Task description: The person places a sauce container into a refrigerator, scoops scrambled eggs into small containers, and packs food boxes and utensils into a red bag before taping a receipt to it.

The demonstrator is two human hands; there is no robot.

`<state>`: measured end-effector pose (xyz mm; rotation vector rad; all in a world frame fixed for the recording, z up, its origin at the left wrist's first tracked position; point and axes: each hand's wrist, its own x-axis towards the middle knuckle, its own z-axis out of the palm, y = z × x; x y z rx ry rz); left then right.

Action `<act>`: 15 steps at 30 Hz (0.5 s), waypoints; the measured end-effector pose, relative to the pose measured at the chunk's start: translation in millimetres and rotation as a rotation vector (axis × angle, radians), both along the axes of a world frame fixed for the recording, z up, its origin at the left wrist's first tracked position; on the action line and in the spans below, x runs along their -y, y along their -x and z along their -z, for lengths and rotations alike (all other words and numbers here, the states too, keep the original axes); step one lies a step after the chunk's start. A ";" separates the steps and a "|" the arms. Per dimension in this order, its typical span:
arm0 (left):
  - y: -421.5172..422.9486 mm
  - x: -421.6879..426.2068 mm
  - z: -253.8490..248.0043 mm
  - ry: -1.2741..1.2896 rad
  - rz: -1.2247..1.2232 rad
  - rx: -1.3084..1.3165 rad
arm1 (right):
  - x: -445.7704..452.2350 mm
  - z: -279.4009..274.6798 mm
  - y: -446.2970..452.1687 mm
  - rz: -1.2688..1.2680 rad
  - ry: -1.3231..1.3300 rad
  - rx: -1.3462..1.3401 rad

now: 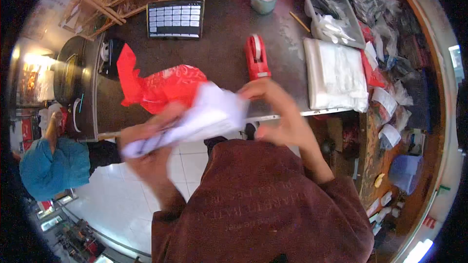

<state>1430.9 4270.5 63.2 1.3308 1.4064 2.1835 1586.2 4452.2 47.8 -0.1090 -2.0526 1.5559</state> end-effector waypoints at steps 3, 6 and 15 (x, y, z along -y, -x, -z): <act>-56.9 -54.5 14.8 0.205 -0.042 0.117 | 17.8 13.2 -16.4 0.112 0.090 0.222; -79.4 -85.4 50.1 0.339 -0.109 0.299 | 6.0 39.7 -34.5 0.176 0.220 0.243; -77.8 -123.1 130.5 0.436 0.191 0.772 | -21.8 151.9 -72.2 0.071 0.525 0.243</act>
